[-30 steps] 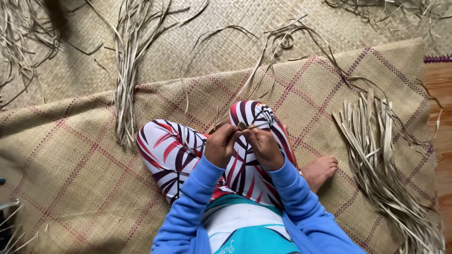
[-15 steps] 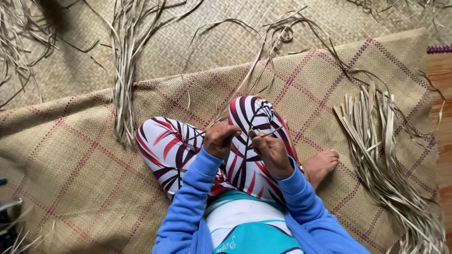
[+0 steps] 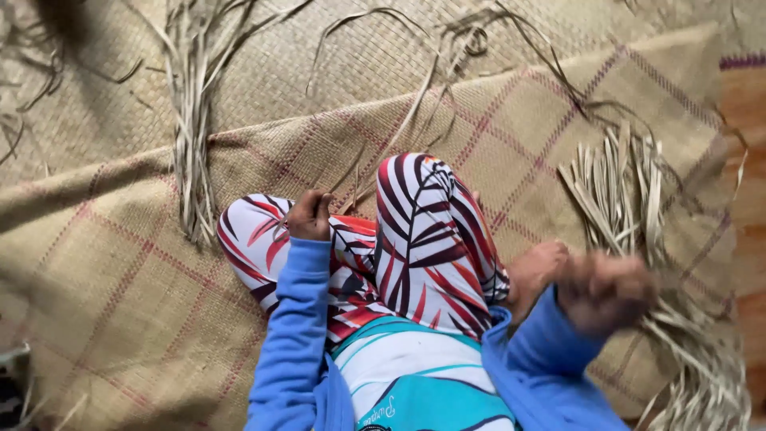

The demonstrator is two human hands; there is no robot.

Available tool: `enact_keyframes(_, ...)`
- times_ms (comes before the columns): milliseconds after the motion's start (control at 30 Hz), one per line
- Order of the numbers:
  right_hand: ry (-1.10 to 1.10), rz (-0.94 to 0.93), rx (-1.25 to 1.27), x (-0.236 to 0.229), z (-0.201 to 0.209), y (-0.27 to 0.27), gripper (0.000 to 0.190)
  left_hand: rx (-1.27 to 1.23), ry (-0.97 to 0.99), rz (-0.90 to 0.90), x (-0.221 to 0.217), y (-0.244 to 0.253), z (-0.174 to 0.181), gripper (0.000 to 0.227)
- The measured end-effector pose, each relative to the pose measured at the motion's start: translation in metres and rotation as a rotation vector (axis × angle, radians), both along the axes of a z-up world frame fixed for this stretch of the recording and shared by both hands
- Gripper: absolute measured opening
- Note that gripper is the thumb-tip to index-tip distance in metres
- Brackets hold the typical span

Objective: Manually splitting dried plant fibers into thinner strips using a small wooden guide to prepare them for weaving.

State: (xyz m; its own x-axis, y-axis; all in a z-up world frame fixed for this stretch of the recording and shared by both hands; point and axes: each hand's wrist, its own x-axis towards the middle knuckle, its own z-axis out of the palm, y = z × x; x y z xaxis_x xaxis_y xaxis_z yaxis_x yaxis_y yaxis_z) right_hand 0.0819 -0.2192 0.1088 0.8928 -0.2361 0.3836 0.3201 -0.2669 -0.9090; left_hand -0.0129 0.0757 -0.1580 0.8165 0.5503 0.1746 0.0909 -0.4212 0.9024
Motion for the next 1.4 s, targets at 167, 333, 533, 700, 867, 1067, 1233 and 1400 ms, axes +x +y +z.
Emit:
enact_keyframes(167, 0.408, 0.3, -0.237, 0.102, -0.172, -0.052, 0.03, -0.28, -0.073, -0.081, 0.004, -0.038, 0.035, 0.015)
enact_keyframes(333, 0.29, 0.371, -0.667, 0.102, -0.244, -0.06, 0.034, -0.329, -0.075, -0.122, 0.004, -0.047, 0.048, 0.022)
enact_keyframes(533, 0.339, 0.709, -0.003, 0.057, -0.141, 0.026, 0.03, -0.254, -0.101, -0.164, 0.014, -0.056, 0.045, 0.018)
enact_keyframes(700, 0.398, 0.774, 0.262, 0.038, -0.152, 0.048, 0.009, -0.069, -0.098, -0.202, 0.012, -0.052, 0.054, 0.011)
enact_keyframes(867, 0.43, 0.636, 0.153, -0.003, -0.155, 0.066, 0.008, 0.013, -0.161, -0.172, 0.025, -0.084, 0.096, 0.016)
enact_keyframes(1067, 0.465, 0.629, 0.142, -0.011, -0.144, 0.061, 0.013, -0.416, -0.08, -0.125, 0.016, -0.096, 0.109, 0.01)
enact_keyframes(1233, 0.703, 0.705, 0.224, -0.004, -0.136, 0.046, 0.009, -1.086, -0.065, -0.14, 0.011, -0.111, 0.066, 0.011)
enact_keyframes(1400, 0.855, 0.757, 0.33, -0.001, -0.107, 0.05, 0.005, -1.223, 0.004, -0.238, 0.009, -0.11, 0.029, 0.011)
